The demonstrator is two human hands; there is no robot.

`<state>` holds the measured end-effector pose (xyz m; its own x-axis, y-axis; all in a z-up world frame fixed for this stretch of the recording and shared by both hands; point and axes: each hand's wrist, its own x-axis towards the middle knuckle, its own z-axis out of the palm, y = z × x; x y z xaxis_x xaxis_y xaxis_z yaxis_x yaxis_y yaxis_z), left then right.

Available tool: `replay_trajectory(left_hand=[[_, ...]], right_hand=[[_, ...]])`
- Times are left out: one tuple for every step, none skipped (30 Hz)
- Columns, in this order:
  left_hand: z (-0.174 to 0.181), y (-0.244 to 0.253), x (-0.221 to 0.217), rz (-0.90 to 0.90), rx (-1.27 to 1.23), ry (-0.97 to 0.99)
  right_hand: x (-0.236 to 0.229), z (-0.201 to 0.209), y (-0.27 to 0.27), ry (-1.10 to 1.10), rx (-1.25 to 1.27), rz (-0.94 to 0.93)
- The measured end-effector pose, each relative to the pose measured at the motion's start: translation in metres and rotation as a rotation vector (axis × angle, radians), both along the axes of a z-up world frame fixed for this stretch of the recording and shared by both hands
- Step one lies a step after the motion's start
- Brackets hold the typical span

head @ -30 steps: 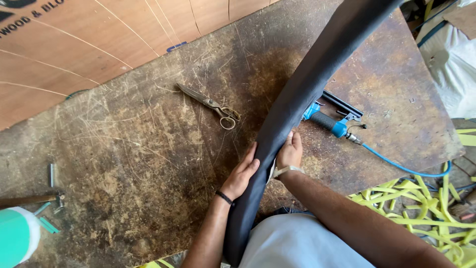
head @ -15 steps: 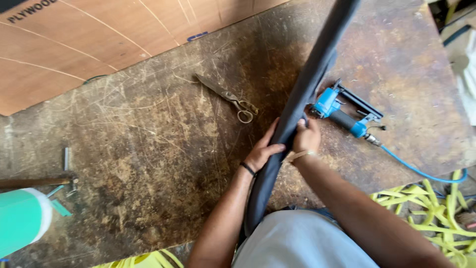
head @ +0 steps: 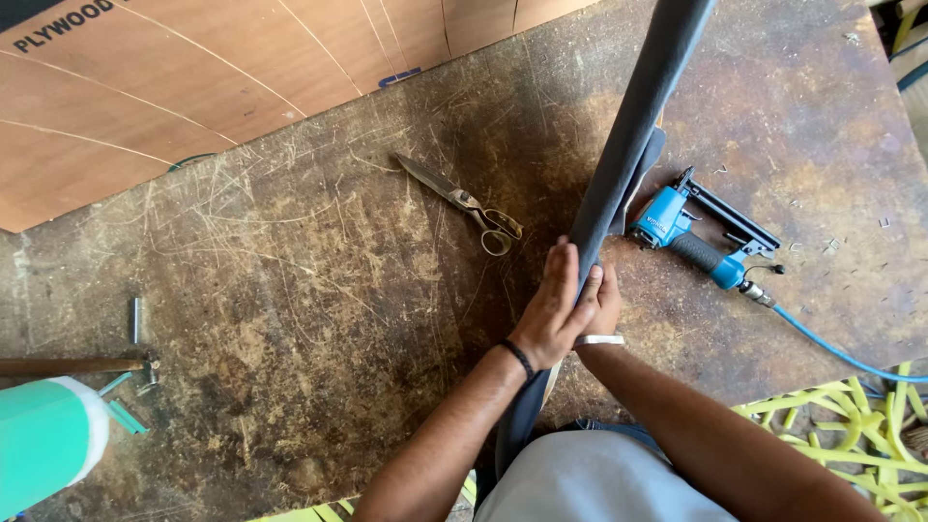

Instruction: The person trims excess fabric from a curved wooden piece using shears, then uses a pneumatic staple gun to attach the fabric to the wood. The person repeatedly repositions the piece and staples along the edges to secure the fabric.

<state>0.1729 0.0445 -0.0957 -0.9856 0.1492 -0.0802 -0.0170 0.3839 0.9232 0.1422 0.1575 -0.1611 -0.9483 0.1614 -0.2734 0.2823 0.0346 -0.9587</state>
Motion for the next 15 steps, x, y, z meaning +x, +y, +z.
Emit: replay_trajectory(left_hand=[[0.002,0.007,-0.004,-0.011,-0.101,0.035],[0.004,0.009,-0.007,-0.018,-0.21,0.066],[0.007,0.01,-0.007,0.012,-0.189,0.096],[0.009,0.011,-0.006,0.033,-0.164,0.125],[0.01,0.011,-0.004,0.054,-0.14,0.154],[0.011,0.013,-0.006,0.068,-0.13,0.133],[0.011,0.014,-0.009,0.083,-0.119,0.113],[0.012,0.014,-0.007,0.092,-0.112,0.088],[0.012,0.015,-0.006,0.102,-0.116,0.114],[0.013,0.013,-0.003,0.111,-0.121,0.138],[0.015,0.013,0.0,0.121,-0.126,0.162],[0.015,0.011,-0.003,0.114,-0.137,0.136],[0.016,0.008,-0.006,0.107,-0.148,0.111],[0.016,0.007,-0.006,0.102,-0.158,0.077],[0.017,0.004,-0.006,0.108,-0.161,0.061]], right_hand=[[0.001,-0.007,0.005,0.031,-0.038,0.005],[0.003,-0.013,0.004,0.057,-0.085,0.015],[0.004,-0.018,0.003,0.084,-0.114,0.038],[0.007,-0.021,0.004,0.111,-0.14,0.052],[0.008,-0.022,0.006,0.137,-0.166,0.066],[0.002,-0.02,0.013,0.13,-0.161,0.088],[-0.004,-0.016,0.019,0.124,-0.155,0.109],[-0.007,-0.009,0.024,0.112,-0.152,0.126],[-0.011,0.001,0.03,0.006,-0.189,0.134],[-0.014,0.012,0.034,-0.101,-0.227,0.143],[-0.016,0.025,0.038,-0.207,-0.268,0.154],[-0.025,0.036,0.036,-0.319,-0.3,0.071],[-0.033,0.046,0.032,-0.43,-0.331,-0.012],[-0.036,0.055,0.028,-0.549,-0.359,-0.097],[-0.04,0.061,0.016,-0.537,-0.41,-0.161]])
